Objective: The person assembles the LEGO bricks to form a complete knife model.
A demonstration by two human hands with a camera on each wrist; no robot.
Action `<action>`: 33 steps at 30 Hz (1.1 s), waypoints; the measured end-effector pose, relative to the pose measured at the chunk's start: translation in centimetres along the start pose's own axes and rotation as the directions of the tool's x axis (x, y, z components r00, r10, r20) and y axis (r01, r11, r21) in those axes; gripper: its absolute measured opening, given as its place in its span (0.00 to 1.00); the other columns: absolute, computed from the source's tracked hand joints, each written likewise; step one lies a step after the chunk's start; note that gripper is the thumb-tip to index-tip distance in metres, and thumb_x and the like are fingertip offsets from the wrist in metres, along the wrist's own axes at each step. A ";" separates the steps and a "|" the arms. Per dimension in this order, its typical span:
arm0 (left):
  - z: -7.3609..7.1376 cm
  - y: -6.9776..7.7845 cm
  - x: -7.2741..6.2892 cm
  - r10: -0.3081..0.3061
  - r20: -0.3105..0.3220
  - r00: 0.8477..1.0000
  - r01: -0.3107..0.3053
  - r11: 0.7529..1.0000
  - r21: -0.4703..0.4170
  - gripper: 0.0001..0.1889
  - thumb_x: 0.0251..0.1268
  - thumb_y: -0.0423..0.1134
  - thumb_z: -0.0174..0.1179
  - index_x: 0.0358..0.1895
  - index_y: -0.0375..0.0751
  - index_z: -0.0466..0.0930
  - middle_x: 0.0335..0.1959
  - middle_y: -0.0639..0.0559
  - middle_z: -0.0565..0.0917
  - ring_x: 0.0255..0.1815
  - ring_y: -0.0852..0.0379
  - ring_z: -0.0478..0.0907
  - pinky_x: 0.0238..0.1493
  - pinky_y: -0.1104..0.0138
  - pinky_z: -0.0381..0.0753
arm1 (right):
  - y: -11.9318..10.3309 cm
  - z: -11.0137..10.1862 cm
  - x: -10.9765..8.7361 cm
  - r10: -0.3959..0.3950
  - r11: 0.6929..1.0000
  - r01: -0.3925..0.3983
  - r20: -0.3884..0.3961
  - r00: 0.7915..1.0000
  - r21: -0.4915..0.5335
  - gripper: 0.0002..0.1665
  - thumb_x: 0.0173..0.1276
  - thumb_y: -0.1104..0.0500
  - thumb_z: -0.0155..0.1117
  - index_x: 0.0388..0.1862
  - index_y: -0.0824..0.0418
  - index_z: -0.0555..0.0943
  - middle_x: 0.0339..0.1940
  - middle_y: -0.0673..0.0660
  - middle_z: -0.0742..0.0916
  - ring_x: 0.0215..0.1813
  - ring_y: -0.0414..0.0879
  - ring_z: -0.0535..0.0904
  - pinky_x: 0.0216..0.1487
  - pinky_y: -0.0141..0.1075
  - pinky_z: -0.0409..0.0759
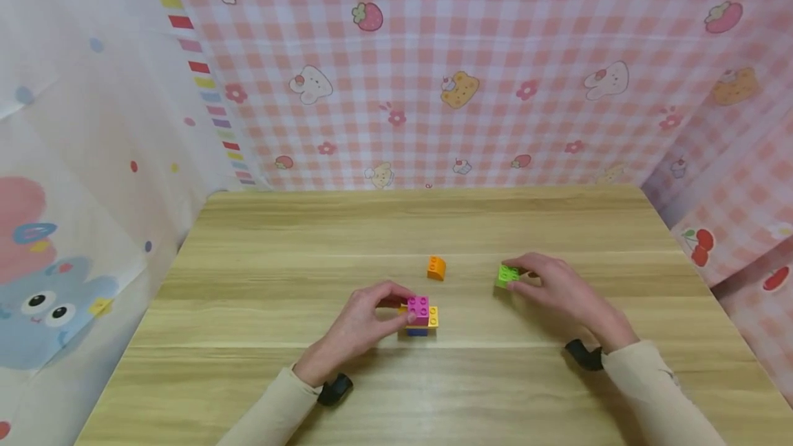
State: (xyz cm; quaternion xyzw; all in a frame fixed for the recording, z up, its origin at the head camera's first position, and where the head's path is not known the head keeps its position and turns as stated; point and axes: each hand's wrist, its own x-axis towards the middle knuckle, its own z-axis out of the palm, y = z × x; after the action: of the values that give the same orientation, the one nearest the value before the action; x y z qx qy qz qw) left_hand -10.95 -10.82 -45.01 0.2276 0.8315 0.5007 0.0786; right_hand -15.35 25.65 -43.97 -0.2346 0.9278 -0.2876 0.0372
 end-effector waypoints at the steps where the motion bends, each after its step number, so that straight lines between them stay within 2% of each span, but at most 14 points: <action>1: 0.0 0.0 0.0 -0.003 0.001 1.000 0.003 1.000 0.002 0.14 0.69 0.37 0.70 0.55 0.43 0.83 0.52 0.53 0.87 0.54 0.52 0.85 0.61 0.55 0.83 | -0.4 0.0 0.0 -0.013 1.000 0.013 -0.013 1.000 0.003 0.23 0.73 0.57 0.70 0.64 0.65 0.82 0.57 0.62 0.87 0.54 0.57 0.84 0.55 0.54 0.84; 8: 0.2 -0.1 0.0 -0.006 -0.010 1.000 0.006 1.000 -0.003 0.14 0.68 0.37 0.70 0.55 0.43 0.84 0.51 0.52 0.87 0.53 0.51 0.85 0.60 0.52 0.83 | -2.5 0.2 0.0 -0.074 0.996 0.078 -0.089 0.993 0.031 0.22 0.73 0.58 0.71 0.63 0.63 0.82 0.55 0.59 0.88 0.52 0.56 0.85 0.54 0.54 0.85; 15: 0.3 -0.3 -0.1 0.005 -0.030 1.000 -0.006 1.000 -0.015 0.15 0.68 0.38 0.71 0.55 0.42 0.84 0.51 0.51 0.88 0.53 0.51 0.86 0.59 0.53 0.84 | -4.2 0.5 0.2 -0.126 0.990 0.135 -0.145 0.981 0.052 0.22 0.73 0.57 0.71 0.63 0.61 0.83 0.56 0.56 0.88 0.52 0.55 0.85 0.53 0.54 0.85; 22: 0.5 -0.4 -0.1 0.022 -0.047 0.999 -0.022 1.000 -0.006 0.15 0.67 0.38 0.71 0.55 0.41 0.84 0.51 0.51 0.88 0.53 0.54 0.85 0.58 0.57 0.85 | -5.9 0.8 0.4 -0.153 0.983 0.166 -0.148 0.977 0.079 0.23 0.73 0.56 0.71 0.64 0.58 0.82 0.55 0.52 0.88 0.52 0.54 0.84 0.53 0.55 0.85; 27: 0.5 -0.4 -0.1 0.023 -0.045 0.999 -0.023 1.000 0.004 0.16 0.68 0.40 0.71 0.56 0.42 0.84 0.52 0.51 0.88 0.54 0.54 0.85 0.58 0.58 0.85 | -7.0 0.9 0.4 -0.191 0.977 0.203 -0.157 0.969 0.066 0.23 0.72 0.56 0.72 0.64 0.56 0.83 0.55 0.50 0.88 0.51 0.52 0.84 0.51 0.52 0.85; 33: 0.6 -0.4 -0.2 0.022 -0.045 0.999 -0.023 1.000 -0.005 0.16 0.68 0.39 0.71 0.56 0.42 0.84 0.52 0.51 0.88 0.54 0.54 0.85 0.59 0.56 0.84 | -8.5 1.2 0.8 -0.222 0.970 0.232 -0.134 0.966 0.066 0.22 0.74 0.53 0.70 0.65 0.54 0.83 0.55 0.48 0.87 0.52 0.47 0.83 0.51 0.49 0.85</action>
State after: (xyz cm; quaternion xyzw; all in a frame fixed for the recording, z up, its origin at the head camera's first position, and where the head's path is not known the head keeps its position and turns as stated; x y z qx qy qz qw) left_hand -10.70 -10.61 -45.64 0.2253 0.8291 0.5087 0.0547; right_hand -12.35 18.52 -40.26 -0.3190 0.8829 -0.3417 -0.0447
